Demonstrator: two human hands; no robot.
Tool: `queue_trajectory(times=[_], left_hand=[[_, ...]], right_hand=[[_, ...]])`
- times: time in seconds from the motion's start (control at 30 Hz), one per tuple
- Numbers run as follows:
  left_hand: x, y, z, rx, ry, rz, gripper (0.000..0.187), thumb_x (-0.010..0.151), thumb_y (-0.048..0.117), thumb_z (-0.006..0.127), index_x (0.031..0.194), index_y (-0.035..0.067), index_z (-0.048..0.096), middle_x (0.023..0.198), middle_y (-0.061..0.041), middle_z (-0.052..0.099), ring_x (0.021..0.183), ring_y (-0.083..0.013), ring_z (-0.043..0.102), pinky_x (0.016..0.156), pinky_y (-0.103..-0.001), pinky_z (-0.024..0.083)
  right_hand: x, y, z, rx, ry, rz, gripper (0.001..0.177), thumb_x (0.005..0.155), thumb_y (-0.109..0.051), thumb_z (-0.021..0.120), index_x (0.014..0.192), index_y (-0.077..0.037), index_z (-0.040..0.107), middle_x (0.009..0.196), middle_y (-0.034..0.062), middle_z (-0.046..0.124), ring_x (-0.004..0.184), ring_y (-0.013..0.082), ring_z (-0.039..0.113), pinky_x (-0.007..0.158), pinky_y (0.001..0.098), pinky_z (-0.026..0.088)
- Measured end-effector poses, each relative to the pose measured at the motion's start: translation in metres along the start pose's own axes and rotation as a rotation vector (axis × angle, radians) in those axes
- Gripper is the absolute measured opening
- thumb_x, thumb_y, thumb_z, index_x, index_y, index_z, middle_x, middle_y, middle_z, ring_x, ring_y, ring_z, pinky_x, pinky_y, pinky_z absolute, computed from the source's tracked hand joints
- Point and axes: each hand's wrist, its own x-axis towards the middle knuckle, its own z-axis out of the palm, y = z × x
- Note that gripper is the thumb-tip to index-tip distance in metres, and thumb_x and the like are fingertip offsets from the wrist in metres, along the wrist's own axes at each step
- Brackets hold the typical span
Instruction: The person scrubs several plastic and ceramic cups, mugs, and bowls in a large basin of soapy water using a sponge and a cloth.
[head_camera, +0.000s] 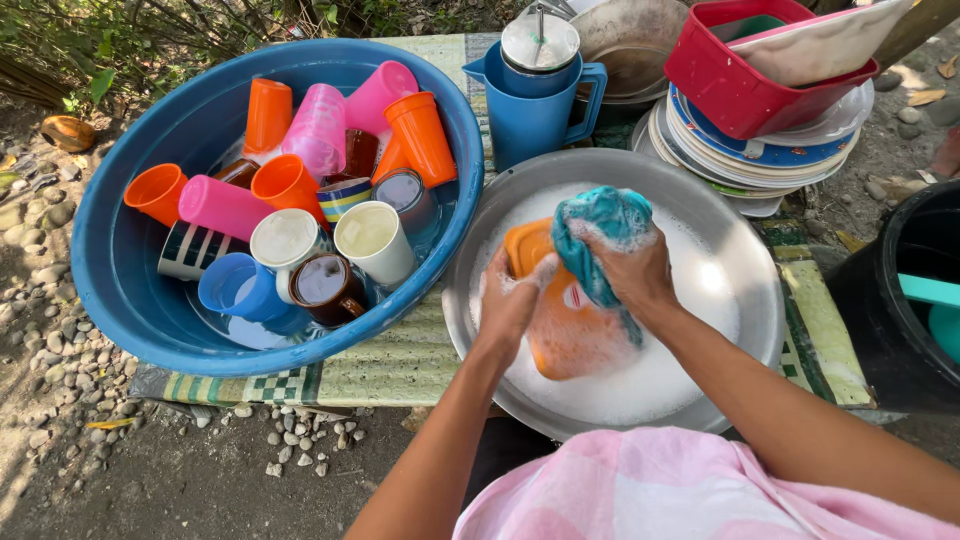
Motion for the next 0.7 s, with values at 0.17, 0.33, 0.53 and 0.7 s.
queue_trajectory(times=[0.17, 0.33, 0.53, 0.7], left_hand=[[0.005, -0.005, -0.026, 0.107, -0.333, -0.031, 0.034, 0.092, 0.025, 0.073, 0.119, 0.006, 0.066, 0.111, -0.018, 0.067, 0.1, -0.0269, 0.067, 0.089, -0.043, 0.058], [-0.001, -0.026, -0.026, 0.487, -0.265, 0.098, 0.035, 0.097, 0.025, 0.061, 0.129, 0.012, 0.053, 0.118, -0.017, 0.066, 0.105, -0.0292, 0.066, 0.091, -0.041, 0.05], [0.029, -0.087, -0.029, 0.296, 0.013, -0.204, 0.067, 0.084, 0.004, 0.045, 0.148, 0.01, 0.027, 0.127, -0.022, 0.062, 0.114, -0.0305, 0.063, 0.098, -0.037, 0.049], [0.056, -0.125, -0.03, 0.159, 0.161, -0.164, 0.083, 0.078, 0.005, 0.057, 0.154, 0.001, 0.025, 0.132, -0.02, 0.056, 0.116, -0.0262, 0.06, 0.097, -0.034, 0.049]], right_hand=[[0.015, 0.009, -0.027, -0.107, -0.314, -0.061, 0.031, 0.086, -0.026, 0.081, 0.111, -0.007, 0.077, 0.102, 0.0027, 0.08, 0.091, 0.0105, 0.073, 0.085, 0.0278, 0.058], [0.037, 0.05, -0.038, -0.441, -0.435, 0.0, 0.055, 0.07, -0.028, 0.09, 0.12, -0.009, 0.075, 0.105, 0.0082, 0.081, 0.095, 0.0165, 0.074, 0.09, 0.0315, 0.055], [0.043, 0.154, -0.073, -1.11, -0.342, 0.189, 0.109, 0.06, -0.045, 0.093, 0.156, -0.025, 0.044, 0.163, 0.0305, 0.021, 0.152, 0.0472, 0.022, 0.118, 0.0532, 0.033], [0.039, 0.224, -0.089, -1.019, -0.507, 0.231, 0.13, 0.062, -0.06, 0.09, 0.163, -0.017, 0.02, 0.162, 0.0361, -0.002, 0.154, 0.0504, -0.002, 0.125, 0.0537, 0.017]])
